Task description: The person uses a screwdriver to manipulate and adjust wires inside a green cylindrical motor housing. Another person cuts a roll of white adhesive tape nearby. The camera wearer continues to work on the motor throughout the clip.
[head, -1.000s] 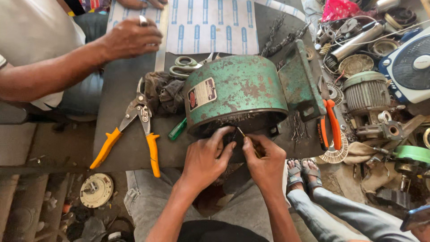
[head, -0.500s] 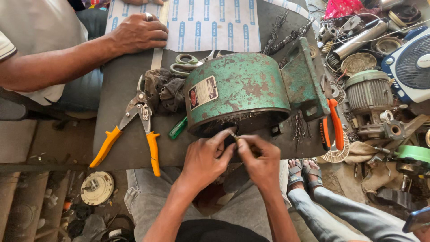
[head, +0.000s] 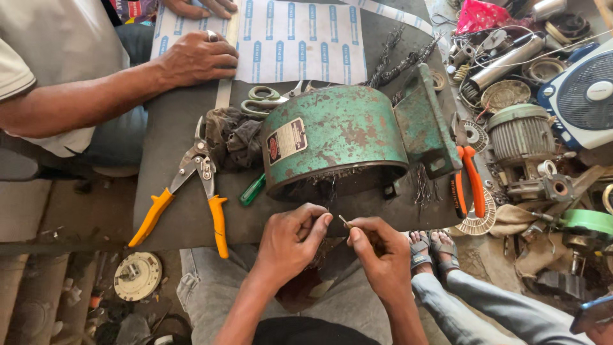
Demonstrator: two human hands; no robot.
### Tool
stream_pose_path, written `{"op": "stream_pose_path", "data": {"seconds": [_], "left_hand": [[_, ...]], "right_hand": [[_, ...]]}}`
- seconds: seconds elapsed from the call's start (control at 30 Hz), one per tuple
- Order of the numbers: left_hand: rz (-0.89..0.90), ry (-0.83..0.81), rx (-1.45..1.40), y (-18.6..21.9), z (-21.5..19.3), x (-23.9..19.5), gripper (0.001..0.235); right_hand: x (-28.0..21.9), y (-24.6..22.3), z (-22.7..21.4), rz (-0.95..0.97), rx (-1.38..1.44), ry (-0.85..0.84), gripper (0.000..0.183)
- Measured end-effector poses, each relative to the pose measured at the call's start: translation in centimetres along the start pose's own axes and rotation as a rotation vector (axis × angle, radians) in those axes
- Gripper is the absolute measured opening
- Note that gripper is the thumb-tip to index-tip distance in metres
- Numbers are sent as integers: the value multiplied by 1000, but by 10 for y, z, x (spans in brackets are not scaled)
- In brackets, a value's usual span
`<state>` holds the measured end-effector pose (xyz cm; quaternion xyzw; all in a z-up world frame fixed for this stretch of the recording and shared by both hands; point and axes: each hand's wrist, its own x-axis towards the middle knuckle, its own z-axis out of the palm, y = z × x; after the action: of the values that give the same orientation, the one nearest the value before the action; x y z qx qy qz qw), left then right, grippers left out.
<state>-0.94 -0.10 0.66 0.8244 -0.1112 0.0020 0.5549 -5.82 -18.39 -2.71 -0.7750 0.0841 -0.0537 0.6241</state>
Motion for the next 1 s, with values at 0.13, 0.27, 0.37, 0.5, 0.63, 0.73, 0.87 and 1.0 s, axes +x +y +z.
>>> {"op": "stream_pose_path", "data": {"seconds": [0.13,0.27,0.37,0.5,0.63,0.73,0.87,1.0], "left_hand": [[-108,-10,-155,1,0,-9,17],[-149,-39,-142,4,1,-17,18],[-161,-61,-138,7,1,-22,18],[-179,-60,-38,10,0,-29,20],[-219,10,99,10,-4,-36,26],[-329,-28,158,10,-1,-40,29],[-308,-64,145,8,4,-49,31],[-260,-81,126,5,3,-46,25]], "right_hand": [[-8,0,-1,-27,-9,6,16],[-8,-8,6,21,-57,25,17],[-8,-15,17,0,-50,1,20],[3,-18,27,147,261,-65,21],[14,-17,28,232,353,-60,20],[18,-16,29,338,321,-71,18],[24,-16,41,302,285,7,19],[36,-31,39,315,441,58,16]]}}
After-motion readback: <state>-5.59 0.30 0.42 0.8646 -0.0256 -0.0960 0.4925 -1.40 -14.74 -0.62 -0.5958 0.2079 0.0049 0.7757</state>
